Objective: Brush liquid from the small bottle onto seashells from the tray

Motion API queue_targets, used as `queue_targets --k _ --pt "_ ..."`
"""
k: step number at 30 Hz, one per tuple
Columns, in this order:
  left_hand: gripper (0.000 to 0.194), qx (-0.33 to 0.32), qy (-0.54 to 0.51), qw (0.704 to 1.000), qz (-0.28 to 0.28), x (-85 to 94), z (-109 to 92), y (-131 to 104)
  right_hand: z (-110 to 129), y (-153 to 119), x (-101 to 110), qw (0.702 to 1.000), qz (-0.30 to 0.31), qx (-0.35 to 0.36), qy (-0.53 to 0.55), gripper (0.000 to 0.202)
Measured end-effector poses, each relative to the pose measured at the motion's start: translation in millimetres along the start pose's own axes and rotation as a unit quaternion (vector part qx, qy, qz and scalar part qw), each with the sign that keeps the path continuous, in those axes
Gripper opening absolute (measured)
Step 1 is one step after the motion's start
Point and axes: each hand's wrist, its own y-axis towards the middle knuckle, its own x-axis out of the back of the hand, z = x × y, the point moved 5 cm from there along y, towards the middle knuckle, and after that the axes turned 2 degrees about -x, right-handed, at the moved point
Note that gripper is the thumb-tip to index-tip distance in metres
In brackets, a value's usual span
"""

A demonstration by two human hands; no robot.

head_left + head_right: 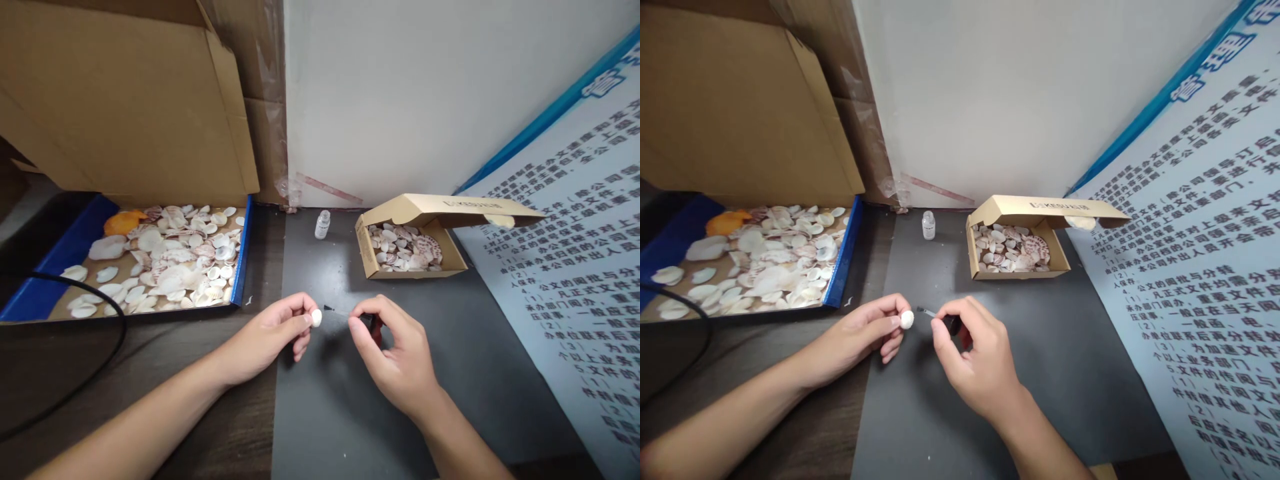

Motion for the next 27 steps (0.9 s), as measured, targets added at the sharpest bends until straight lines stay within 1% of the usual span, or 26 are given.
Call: queue_targets --k 3,5,8,10,13,15,17,19,23,27 --pt "0.024 0.002 0.003 1.000 -0.002 -0.3 -0.7 -0.2 2.1 0.3 -1.7 0.999 0.018 0.015 0.025 0.009" --pt "0.022 0.003 -0.001 1.000 0.000 -0.7 -0.7 -0.1 3.3 0.2 -3.5 0.999 0.031 0.026 0.023 0.007" --pt "0.019 0.000 -0.010 1.000 -0.002 -1.1 -0.5 -0.1 1.2 0.1 -1.9 1.000 0.008 0.010 -0.007 0.008" --pt "0.019 0.000 -0.015 1.000 -0.007 -1.3 -0.2 0.0 0.5 -0.6 -0.6 1.000 -0.001 0.006 0.000 0.008" --pt "0.021 0.002 -0.035 0.999 -0.014 -1.9 0.3 0.2 3.9 -2.0 -3.3 0.998 0.030 0.038 0.029 0.003" --pt "0.019 0.003 -0.058 0.998 -0.023 -2.2 0.4 0.4 5.0 -2.2 -5.2 0.998 0.037 0.048 0.019 0.002" --pt "0.018 0.005 -0.080 0.996 -0.032 -2.4 -0.1 0.6 3.9 -1.5 -5.2 0.999 0.019 0.038 -0.002 0.003" --pt "0.017 0.004 -0.098 0.994 -0.040 -2.6 -1.3 0.7 3.1 -1.2 -4.9 0.999 -0.001 0.032 -0.001 0.005" --pt "0.019 -0.006 -0.126 0.991 -0.051 -2.7 -5.2 1.1 5.2 -2.3 -8.4 0.998 0.006 0.057 0.025 0.002" --pt "0.017 -0.008 -0.147 0.988 -0.054 -1.7 -6.7 1.2 3.2 -2.8 -9.0 0.999 -0.014 0.042 -0.005 0.008"
